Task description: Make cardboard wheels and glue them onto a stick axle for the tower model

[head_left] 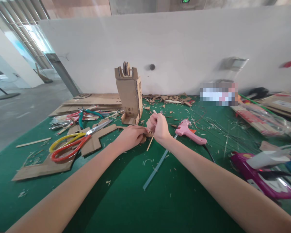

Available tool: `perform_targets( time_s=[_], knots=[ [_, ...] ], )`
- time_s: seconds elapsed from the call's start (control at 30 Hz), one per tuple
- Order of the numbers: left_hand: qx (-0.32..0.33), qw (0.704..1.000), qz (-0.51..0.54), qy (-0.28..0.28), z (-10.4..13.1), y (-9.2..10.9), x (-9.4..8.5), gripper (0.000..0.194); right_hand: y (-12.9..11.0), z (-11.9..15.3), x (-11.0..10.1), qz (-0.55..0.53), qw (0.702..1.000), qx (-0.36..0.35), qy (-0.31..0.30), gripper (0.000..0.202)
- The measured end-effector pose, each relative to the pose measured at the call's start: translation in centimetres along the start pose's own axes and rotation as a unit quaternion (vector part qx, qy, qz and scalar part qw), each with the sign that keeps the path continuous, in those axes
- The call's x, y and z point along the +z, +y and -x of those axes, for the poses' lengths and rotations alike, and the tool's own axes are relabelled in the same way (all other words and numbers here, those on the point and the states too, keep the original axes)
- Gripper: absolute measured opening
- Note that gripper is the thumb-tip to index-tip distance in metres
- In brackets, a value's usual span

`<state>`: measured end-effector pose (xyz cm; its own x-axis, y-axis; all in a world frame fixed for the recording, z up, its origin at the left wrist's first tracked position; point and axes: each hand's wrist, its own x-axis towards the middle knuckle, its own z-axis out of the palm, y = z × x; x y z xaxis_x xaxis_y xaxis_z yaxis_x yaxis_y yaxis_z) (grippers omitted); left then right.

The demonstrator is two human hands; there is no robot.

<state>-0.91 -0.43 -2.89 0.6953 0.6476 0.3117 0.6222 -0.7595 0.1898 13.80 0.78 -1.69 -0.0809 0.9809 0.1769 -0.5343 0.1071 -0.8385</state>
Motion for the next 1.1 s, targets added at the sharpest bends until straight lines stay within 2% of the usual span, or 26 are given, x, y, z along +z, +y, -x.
perform_targets(
  time_s=[0.47, 0.87, 1.1],
  knots=[
    [0.006, 1.0, 0.009, -0.007, 0.2, 0.3, -0.1, 0.029, 1.4, 0.1, -0.7, 0.038, 0.997, -0.056, -0.028, 0.038],
    [-0.001, 1.0, 0.011, -0.01, 0.3, 0.3, 0.1, 0.029, 1.7, -0.5, -1.5, 0.062, 0.996, -0.015, -0.055, 0.039],
    [-0.012, 0.999, 0.033, 0.0, 0.2, 0.4, 0.0, 0.025, 1.8, -0.3, -1.3, 0.062, 0.996, 0.003, -0.067, 0.04]
  ],
)
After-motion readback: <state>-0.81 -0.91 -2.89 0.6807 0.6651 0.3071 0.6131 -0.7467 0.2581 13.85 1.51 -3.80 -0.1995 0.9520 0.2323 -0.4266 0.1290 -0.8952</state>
